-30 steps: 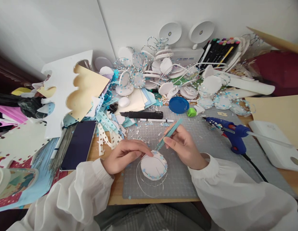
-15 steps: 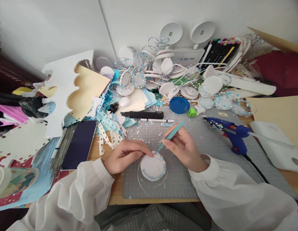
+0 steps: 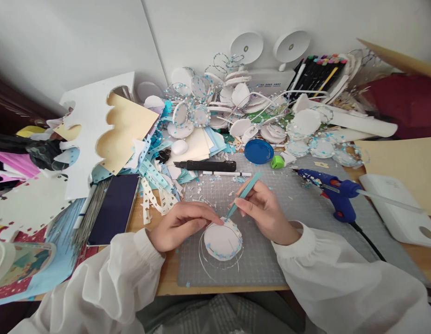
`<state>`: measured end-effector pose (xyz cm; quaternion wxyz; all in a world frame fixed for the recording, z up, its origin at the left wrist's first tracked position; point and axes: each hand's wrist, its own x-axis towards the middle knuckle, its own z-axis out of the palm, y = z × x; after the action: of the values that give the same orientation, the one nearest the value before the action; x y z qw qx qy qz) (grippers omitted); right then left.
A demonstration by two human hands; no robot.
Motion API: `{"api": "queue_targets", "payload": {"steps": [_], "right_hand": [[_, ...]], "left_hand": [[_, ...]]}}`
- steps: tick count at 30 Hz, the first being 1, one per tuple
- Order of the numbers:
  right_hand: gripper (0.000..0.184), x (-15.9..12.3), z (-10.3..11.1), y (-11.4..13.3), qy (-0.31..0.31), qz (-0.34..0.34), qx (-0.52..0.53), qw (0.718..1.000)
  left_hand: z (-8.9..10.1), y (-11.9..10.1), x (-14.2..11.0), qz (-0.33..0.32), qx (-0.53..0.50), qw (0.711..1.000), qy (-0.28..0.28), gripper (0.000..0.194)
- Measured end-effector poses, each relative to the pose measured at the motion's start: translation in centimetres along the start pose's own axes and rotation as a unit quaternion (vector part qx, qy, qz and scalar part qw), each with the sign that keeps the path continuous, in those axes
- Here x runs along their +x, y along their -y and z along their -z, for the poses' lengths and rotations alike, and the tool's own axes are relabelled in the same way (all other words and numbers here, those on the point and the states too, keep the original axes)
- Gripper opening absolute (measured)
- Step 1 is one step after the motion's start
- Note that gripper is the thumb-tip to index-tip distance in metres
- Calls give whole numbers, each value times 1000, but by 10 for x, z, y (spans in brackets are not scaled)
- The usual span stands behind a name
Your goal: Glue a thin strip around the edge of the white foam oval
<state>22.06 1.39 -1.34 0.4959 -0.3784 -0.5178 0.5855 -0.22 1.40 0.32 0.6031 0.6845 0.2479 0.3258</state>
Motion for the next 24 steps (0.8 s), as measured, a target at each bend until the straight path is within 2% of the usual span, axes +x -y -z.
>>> {"api": "queue_targets", "payload": {"steps": [6, 11, 15, 24], "right_hand": [[20, 1, 1, 2, -28, -5, 31, 999], [17, 0, 0, 0, -30, 9, 27, 999], [14, 0, 1, -3, -30, 25, 22, 999], [18, 2, -3, -2, -27, -20, 34, 999]], "left_hand": [[-2, 2, 2, 91, -106, 988, -69, 32], [-2, 0, 6, 139, -42, 989, -37, 25], [-6, 3, 4, 152, -77, 985, -10, 25], [-8, 8, 2, 155, -33, 987, -4, 23]]}}
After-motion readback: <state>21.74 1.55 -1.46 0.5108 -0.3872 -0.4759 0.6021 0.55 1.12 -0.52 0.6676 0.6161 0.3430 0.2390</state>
